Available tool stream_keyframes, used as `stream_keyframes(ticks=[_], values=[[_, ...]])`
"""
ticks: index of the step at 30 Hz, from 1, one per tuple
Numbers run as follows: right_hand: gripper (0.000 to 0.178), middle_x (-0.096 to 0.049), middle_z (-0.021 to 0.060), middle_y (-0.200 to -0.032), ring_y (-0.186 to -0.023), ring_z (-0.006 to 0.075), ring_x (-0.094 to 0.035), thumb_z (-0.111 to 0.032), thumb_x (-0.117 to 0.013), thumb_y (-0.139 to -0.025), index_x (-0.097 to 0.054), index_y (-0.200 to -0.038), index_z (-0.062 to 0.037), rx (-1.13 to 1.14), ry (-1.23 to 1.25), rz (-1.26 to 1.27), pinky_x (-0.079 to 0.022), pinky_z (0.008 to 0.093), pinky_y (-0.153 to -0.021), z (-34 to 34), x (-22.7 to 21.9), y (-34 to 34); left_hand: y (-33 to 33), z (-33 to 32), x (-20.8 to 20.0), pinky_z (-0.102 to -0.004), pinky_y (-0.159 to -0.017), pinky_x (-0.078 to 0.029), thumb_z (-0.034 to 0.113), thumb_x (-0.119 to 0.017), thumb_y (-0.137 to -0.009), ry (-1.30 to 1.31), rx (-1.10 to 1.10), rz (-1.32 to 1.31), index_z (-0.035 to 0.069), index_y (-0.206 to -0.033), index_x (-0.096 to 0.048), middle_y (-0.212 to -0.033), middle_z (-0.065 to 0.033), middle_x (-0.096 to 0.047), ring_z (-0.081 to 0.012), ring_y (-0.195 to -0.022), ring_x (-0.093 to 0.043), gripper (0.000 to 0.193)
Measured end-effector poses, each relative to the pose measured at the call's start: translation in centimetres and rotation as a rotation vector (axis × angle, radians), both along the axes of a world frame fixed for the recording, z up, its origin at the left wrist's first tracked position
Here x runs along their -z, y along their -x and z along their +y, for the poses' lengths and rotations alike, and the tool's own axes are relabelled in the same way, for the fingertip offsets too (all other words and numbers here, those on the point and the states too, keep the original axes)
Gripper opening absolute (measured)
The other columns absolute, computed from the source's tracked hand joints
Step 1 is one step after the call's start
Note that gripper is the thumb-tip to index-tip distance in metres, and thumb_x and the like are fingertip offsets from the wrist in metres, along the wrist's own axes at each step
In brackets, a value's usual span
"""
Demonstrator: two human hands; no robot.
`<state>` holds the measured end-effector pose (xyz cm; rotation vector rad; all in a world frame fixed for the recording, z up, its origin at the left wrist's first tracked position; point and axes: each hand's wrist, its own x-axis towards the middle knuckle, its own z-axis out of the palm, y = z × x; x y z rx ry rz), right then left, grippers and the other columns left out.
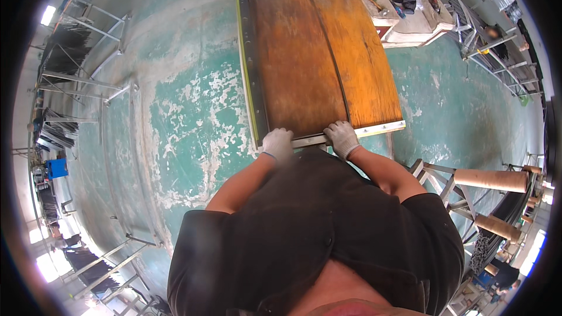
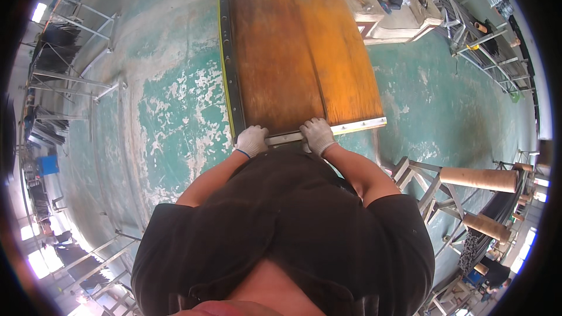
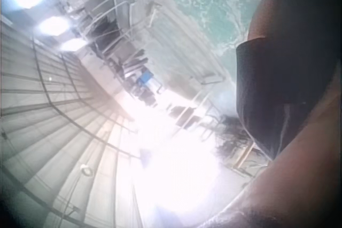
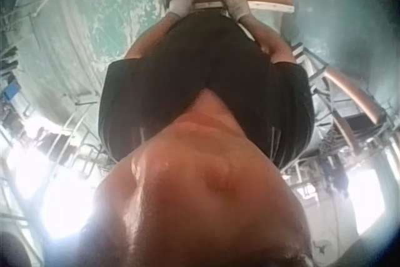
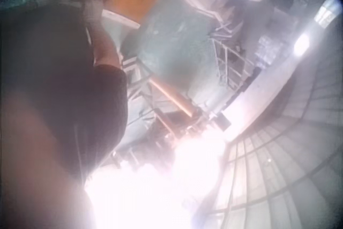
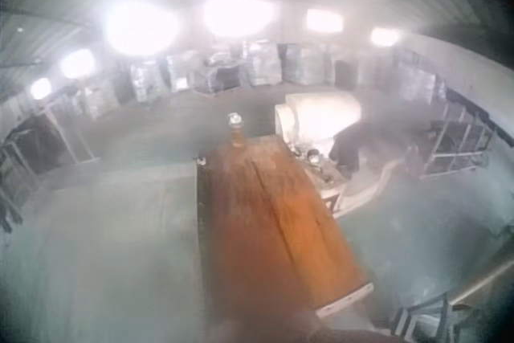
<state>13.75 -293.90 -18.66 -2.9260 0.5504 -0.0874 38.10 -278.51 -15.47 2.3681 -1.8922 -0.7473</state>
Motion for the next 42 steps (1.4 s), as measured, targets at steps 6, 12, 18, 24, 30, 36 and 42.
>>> stream_keyframes(ticks=[6, 12, 18, 24, 30, 36, 42], values=[[0.021, -0.070, 0.0058, -0.100, -0.102, 0.0266, -0.066, -0.027, -0.068, -0.088, -0.073, -0.103, -0.0142, 0.014, -0.020, 0.062, -0.050, 0.0419, -0.092, 0.2, 0.4, 0.0, 0.0, 0.0, 0.4, -0.0483, -0.092, -0.060, 0.030, -0.077, -0.079, -0.024, 0.003, -0.014, 0.009, -0.106, -0.078, -0.110, -0.0160, -0.074, -0.0350, -0.109, -0.071, 0.034], [0.020, -0.069, 0.0061, -0.098, -0.101, 0.0267, -0.066, -0.028, -0.069, -0.086, -0.073, -0.100, -0.0145, 0.020, -0.019, 0.055, -0.051, 0.0420, -0.091, 0.1, 0.1, -0.2, 0.1, -0.6, -2.1, -0.0482, -0.093, -0.060, 0.029, -0.077, -0.078, -0.035, 0.009, -0.005, 0.010, -0.106, -0.078, -0.110, -0.0156, -0.074, -0.0348, -0.109, -0.072, 0.034], [0.029, -0.071, 0.0067, -0.106, -0.109, 0.0289, -0.065, -0.034, -0.072, -0.092, -0.075, -0.112, -0.0131, 0.064, -0.126, 0.123, -0.050, 0.0446, -0.096, -0.4, -1.3, 0.0, -0.2, -0.8, -1.8, -0.0468, -0.095, -0.059, 0.029, -0.077, -0.079, -0.071, 0.018, 0.000, 0.012, -0.108, -0.078, -0.112, -0.0145, -0.074, -0.0336, -0.112, -0.071, 0.034], [0.050, -0.069, 0.0175, -0.126, -0.122, 0.0375, -0.062, -0.031, -0.077, -0.091, -0.066, -0.135, -0.0106, 0.682, -0.182, 0.079, -0.051, 0.0487, -0.103, -3.0, -2.3, 0.5, -0.7, 0.2, -0.2, -0.0457, -0.097, -0.057, 0.028, -0.076, -0.081, -0.024, -0.047, 0.056, 0.015, -0.108, -0.078, -0.111, -0.0122, -0.074, -0.0327, -0.113, -0.070, 0.031], [0.051, -0.073, 0.0225, -0.125, -0.120, 0.0404, -0.069, -0.022, -0.077, -0.086, -0.067, -0.133, -0.0075, 0.958, -0.417, 0.114, -0.054, 0.0498, -0.104, -6.2, -0.9, -0.4, 0.2, 0.2, 0.1, -0.0466, -0.095, -0.057, 0.028, -0.075, -0.082, 0.056, -0.180, 0.092, 0.013, -0.105, -0.079, -0.108, -0.0132, -0.075, -0.0333, -0.110, -0.071, 0.028], [0.035, -0.075, 0.0175, -0.090, -0.089, 0.0306, -0.074, -0.002, -0.069, -0.073, -0.072, -0.108, -0.0029, 0.965, -0.860, -0.019, -0.060, 0.0410, -0.076, -9.2, -1.4, -1.6, -0.4, 1.8, 2.4, -0.0412, -0.090, -0.060, 0.016, -0.074, -0.085, 0.370, -0.535, 0.290, 0.005, -0.107, -0.078, -0.106, -0.0175, -0.078, -0.0325, -0.098, -0.077, 0.024], [0.021, -0.061, 0.0086, -0.080, -0.076, 0.0231, -0.067, 0.013, -0.058, -0.070, -0.053, -0.080, -0.0045, 0.478, -1.133, -0.570, -0.058, 0.0391, -0.066, -4.8, -4.5, -2.2, -2.6, 0.3, 2.3, -0.0416, -0.093, -0.058, 0.018, -0.077, -0.084, 0.379, -0.813, 0.418, 0.002, -0.116, -0.075, -0.111, -0.0171, -0.078, -0.0314, -0.102, -0.076, 0.035]])
